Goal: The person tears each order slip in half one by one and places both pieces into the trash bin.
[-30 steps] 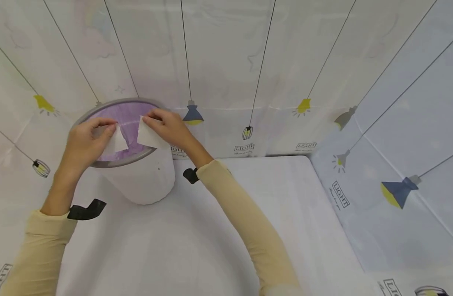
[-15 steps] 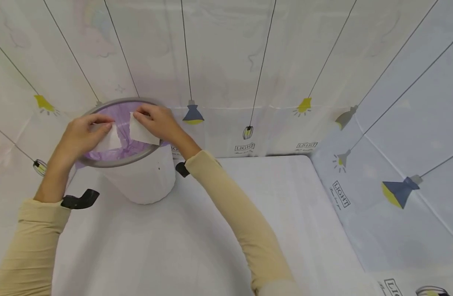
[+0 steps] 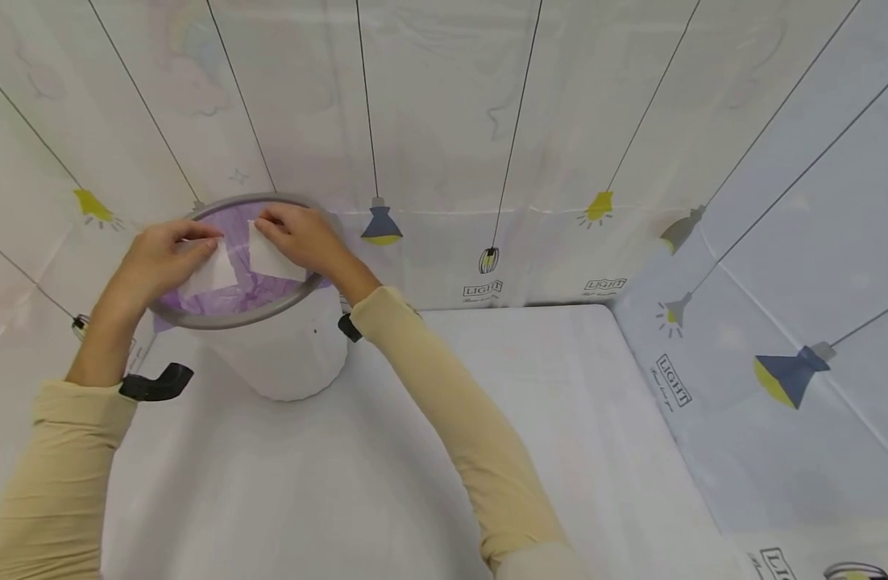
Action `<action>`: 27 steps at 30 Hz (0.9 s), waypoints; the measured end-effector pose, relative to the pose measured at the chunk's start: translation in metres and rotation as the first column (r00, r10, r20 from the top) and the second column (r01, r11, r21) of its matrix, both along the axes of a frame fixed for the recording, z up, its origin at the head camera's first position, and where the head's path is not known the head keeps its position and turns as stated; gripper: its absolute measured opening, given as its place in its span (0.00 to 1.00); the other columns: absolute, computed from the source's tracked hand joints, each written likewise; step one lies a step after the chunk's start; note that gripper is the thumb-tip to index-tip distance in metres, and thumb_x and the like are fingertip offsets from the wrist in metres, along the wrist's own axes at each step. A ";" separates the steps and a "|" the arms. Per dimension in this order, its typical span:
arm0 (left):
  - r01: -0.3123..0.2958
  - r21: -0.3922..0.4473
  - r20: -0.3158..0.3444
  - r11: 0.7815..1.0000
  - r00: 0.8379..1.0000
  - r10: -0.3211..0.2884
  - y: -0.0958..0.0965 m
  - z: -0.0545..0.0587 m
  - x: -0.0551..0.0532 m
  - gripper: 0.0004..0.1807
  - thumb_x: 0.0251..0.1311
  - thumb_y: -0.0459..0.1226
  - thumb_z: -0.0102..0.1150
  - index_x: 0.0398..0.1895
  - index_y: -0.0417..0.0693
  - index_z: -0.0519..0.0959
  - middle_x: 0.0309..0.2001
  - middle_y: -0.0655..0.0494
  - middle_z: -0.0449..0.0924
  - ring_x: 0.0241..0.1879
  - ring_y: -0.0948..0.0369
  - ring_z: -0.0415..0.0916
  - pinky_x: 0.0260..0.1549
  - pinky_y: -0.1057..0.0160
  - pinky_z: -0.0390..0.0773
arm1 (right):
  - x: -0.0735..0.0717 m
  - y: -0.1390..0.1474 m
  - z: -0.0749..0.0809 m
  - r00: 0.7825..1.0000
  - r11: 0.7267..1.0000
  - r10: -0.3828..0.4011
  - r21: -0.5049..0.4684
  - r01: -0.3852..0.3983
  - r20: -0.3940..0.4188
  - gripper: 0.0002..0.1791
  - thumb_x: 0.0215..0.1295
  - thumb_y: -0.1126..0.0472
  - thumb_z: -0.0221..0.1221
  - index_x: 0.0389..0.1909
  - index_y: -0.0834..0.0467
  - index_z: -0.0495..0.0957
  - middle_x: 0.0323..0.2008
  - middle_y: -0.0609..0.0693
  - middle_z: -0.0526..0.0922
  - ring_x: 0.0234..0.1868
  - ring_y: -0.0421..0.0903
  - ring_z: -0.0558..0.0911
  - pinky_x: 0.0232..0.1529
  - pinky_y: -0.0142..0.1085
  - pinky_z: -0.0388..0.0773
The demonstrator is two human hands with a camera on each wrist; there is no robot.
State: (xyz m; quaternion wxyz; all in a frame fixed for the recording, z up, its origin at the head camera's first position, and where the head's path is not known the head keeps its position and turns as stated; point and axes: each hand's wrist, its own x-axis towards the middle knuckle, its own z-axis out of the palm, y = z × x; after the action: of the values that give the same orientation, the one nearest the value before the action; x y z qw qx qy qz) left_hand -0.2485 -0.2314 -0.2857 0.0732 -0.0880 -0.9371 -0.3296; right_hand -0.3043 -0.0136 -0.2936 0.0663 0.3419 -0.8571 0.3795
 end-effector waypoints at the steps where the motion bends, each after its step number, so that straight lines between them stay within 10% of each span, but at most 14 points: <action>1: 0.001 -0.002 0.005 1.000 1.000 -0.001 -0.001 -0.001 -0.001 0.21 0.71 0.44 0.48 0.56 0.39 0.76 0.60 0.34 0.74 0.65 0.37 0.65 0.62 0.37 0.62 | 0.000 -0.001 0.000 1.000 1.000 0.003 0.005 -0.003 -0.006 0.13 0.74 0.56 0.51 0.44 0.59 0.81 0.37 0.51 0.84 0.33 0.40 0.72 0.34 0.24 0.66; 20: 0.023 -0.042 -0.032 0.999 0.999 -0.025 -0.002 -0.018 -0.008 0.18 0.69 0.40 0.51 0.53 0.35 0.78 0.55 0.32 0.77 0.59 0.38 0.69 0.58 0.38 0.65 | -0.005 -0.014 -0.011 0.998 0.995 0.068 0.072 -0.067 -0.012 0.13 0.74 0.59 0.51 0.46 0.62 0.81 0.44 0.54 0.86 0.44 0.45 0.81 0.47 0.27 0.74; 27: 0.115 -0.097 0.173 0.989 0.980 -0.097 -0.004 -0.022 -0.006 0.30 0.72 0.47 0.46 0.68 0.35 0.63 0.64 0.29 0.67 0.64 0.34 0.64 0.62 0.35 0.63 | -0.001 -0.015 -0.014 0.998 0.968 -0.010 0.248 0.026 -0.065 0.18 0.76 0.51 0.47 0.57 0.53 0.78 0.58 0.47 0.81 0.64 0.44 0.74 0.67 0.35 0.66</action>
State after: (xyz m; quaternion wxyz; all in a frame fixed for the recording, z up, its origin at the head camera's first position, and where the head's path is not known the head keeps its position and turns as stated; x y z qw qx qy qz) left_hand -0.2549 -0.2353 -0.3079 -0.0286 -0.1135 -0.9502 -0.2888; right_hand -0.3050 -0.0289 -0.3081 0.0533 0.3513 -0.8985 0.2577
